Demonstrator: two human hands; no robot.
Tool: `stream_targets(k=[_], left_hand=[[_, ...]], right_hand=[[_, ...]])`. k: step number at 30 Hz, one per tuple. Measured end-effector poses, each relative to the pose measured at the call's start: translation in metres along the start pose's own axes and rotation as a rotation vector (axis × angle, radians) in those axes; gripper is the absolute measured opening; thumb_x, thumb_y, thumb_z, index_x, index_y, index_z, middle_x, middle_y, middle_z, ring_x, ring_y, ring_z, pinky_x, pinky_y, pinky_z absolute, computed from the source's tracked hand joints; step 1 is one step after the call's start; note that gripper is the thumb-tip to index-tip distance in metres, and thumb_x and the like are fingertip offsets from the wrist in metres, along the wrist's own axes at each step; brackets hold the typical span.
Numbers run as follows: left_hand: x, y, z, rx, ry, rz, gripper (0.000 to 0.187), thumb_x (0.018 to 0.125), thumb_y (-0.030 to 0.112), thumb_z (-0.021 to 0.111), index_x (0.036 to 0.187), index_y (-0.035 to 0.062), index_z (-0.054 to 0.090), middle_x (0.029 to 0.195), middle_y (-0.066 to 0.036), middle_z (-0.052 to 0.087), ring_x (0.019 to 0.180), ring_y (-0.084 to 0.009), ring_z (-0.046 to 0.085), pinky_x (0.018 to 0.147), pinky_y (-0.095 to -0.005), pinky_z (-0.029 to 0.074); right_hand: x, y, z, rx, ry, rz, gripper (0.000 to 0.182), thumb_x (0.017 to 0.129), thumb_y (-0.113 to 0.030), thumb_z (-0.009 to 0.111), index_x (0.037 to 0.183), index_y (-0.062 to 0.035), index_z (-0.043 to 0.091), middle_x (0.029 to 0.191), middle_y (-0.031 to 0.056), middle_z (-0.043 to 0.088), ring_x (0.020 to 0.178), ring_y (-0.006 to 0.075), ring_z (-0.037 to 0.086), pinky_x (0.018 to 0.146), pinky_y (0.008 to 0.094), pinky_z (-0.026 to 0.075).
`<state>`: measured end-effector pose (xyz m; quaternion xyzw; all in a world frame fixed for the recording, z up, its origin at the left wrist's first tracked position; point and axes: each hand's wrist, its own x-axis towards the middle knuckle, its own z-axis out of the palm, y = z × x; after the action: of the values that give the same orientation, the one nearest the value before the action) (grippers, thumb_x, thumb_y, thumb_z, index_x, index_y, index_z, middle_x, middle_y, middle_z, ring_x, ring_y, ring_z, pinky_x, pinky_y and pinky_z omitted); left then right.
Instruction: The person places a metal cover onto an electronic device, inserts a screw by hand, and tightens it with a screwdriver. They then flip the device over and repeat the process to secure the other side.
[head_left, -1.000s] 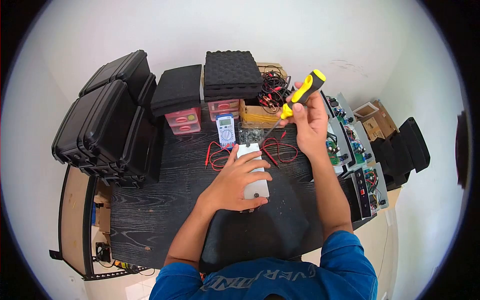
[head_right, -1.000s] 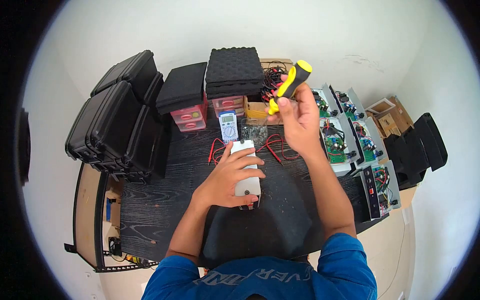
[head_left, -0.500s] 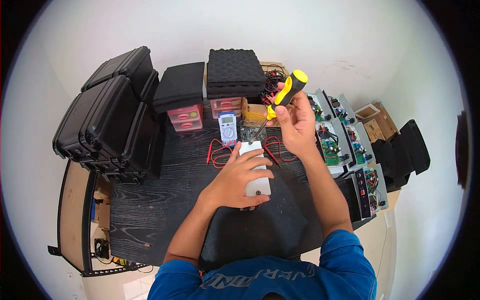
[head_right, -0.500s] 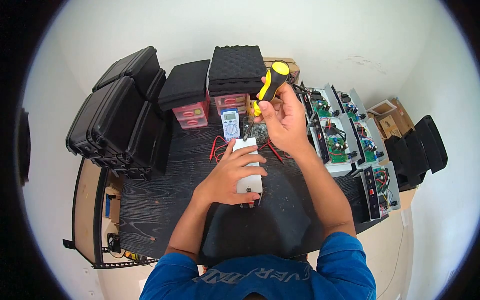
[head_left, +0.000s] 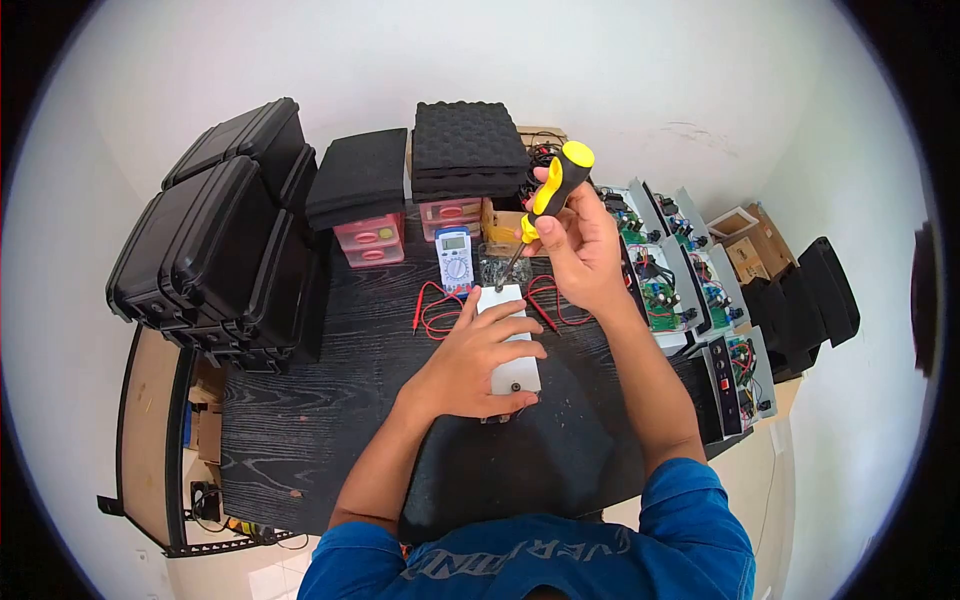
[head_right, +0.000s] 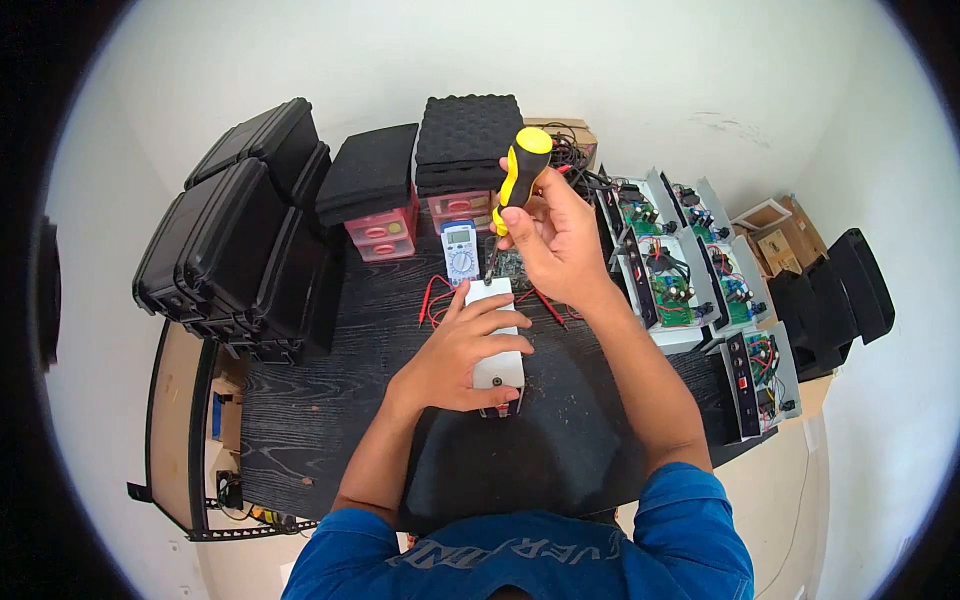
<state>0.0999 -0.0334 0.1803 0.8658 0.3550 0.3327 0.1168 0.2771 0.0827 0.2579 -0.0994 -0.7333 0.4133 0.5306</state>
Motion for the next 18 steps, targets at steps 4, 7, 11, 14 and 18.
stream_targets(k=[4, 7, 11, 14, 18], left_hand=[[0.0, 0.0, -0.001, 0.0, 0.003, 0.005, 0.049, 0.078, 0.047, 0.084, 0.118, 0.0197, 0.076, 0.139, -0.006, 0.066, 0.148, -0.0371, 0.047, 0.124, -0.0763, 0.011], [0.0, 0.0, -0.001, -0.004, 0.001, 0.005, 0.049, 0.078, 0.046, 0.084, 0.118, 0.02, 0.076, 0.139, -0.006, 0.066, 0.149, -0.0371, 0.046, 0.124, -0.0762, 0.013], [0.0, 0.0, 0.0, 0.004, -0.001, -0.006, 0.048, 0.078, 0.045, 0.084, 0.118, 0.0204, 0.076, 0.139, -0.006, 0.066, 0.15, -0.0371, 0.045, 0.124, -0.0768, 0.012], [0.0, 0.001, -0.001, 0.006, -0.007, -0.012, 0.049, 0.078, 0.046, 0.084, 0.119, 0.0207, 0.076, 0.14, -0.006, 0.066, 0.15, -0.0371, 0.045, 0.124, -0.0775, 0.012], [0.0, 0.001, 0.0, 0.009, -0.012, -0.011, 0.049, 0.078, 0.047, 0.085, 0.119, 0.0205, 0.075, 0.14, -0.006, 0.066, 0.15, -0.0371, 0.045, 0.123, -0.0783, 0.013]], right_hand=[[-0.001, 0.0, 0.0, 0.027, 0.01, 0.007, 0.048, 0.108, -0.014, 0.065, 0.149, 0.0027, 0.048, 0.115, 0.0078, 0.064, 0.096, 0.0147, 0.071, 0.075, 0.0268, 0.062], [-0.001, 0.0, 0.005, 0.039, 0.049, 0.01, 0.039, 0.104, -0.005, 0.069, 0.139, 0.0025, 0.054, 0.109, 0.0077, 0.068, 0.093, 0.0104, 0.069, 0.074, 0.0258, 0.062], [0.005, 0.002, 0.012, 0.147, 0.085, 0.072, 0.038, 0.101, -0.003, 0.072, 0.13, -0.0012, 0.048, 0.107, 0.0102, 0.069, 0.092, 0.0126, 0.072, 0.069, 0.026, 0.063], [0.015, -0.003, 0.015, 0.194, 0.083, 0.201, 0.041, 0.1, -0.003, 0.073, 0.129, -0.0045, 0.043, 0.109, 0.0135, 0.07, 0.092, 0.0142, 0.074, 0.066, 0.0262, 0.062], [0.022, 0.005, 0.012, 0.254, 0.0, 0.222, 0.045, 0.105, -0.006, 0.066, 0.143, -0.0032, 0.042, 0.119, 0.0158, 0.07, 0.095, 0.0149, 0.073, 0.072, 0.0269, 0.062]])
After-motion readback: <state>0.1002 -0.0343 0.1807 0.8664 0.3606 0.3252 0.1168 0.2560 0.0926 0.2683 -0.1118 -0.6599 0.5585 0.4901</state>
